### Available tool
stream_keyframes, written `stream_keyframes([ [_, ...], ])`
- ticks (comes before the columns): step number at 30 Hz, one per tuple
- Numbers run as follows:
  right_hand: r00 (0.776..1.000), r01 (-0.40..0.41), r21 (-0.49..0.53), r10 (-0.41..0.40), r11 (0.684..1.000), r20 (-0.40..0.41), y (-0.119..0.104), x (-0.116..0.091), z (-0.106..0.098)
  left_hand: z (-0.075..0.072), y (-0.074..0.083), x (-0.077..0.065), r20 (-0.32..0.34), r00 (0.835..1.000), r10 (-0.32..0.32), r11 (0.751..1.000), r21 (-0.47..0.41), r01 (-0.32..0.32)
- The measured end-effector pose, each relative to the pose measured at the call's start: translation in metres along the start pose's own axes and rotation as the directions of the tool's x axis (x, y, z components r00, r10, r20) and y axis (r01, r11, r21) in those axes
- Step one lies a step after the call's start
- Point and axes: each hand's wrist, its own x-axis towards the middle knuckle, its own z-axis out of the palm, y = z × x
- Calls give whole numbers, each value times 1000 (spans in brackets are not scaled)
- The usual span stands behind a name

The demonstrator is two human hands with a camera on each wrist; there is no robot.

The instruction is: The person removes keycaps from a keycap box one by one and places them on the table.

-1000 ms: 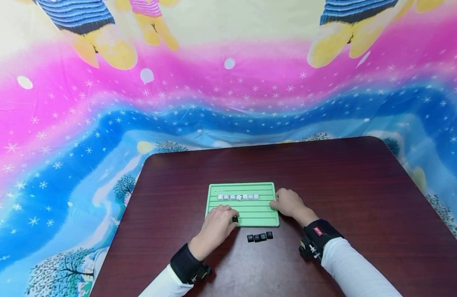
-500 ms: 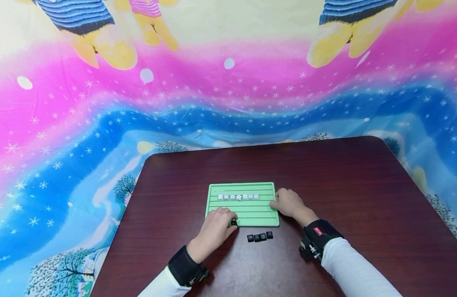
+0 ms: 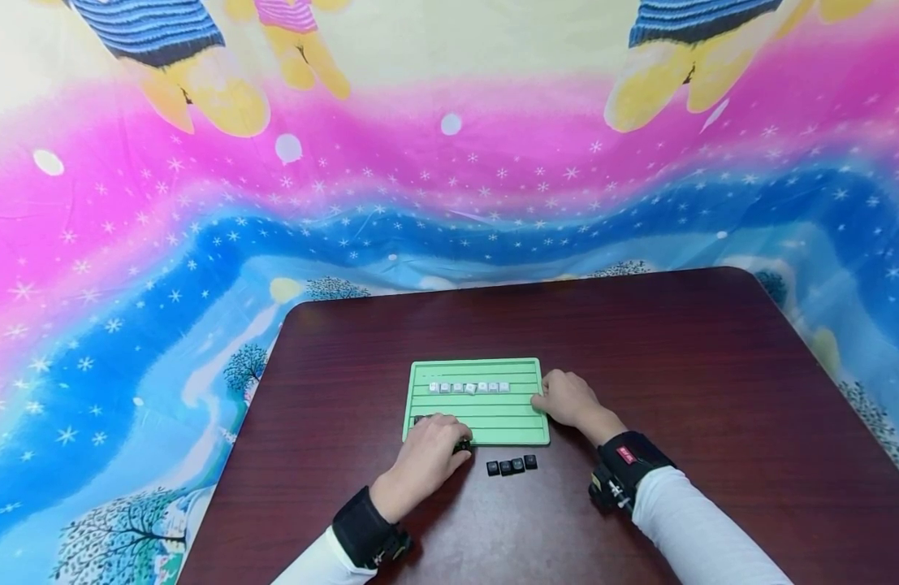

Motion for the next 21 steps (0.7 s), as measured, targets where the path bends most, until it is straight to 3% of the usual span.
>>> stream_keyframes([
  [7, 1000, 1, 5, -2, 1000, 1, 1, 1, 0, 2, 2, 0, -26, 999, 44, 999, 19, -43],
  [21, 1000, 15, -3, -15, 1000, -4, 1, 0, 1, 8, 15, -5, 38, 996, 79, 997, 1, -79],
])
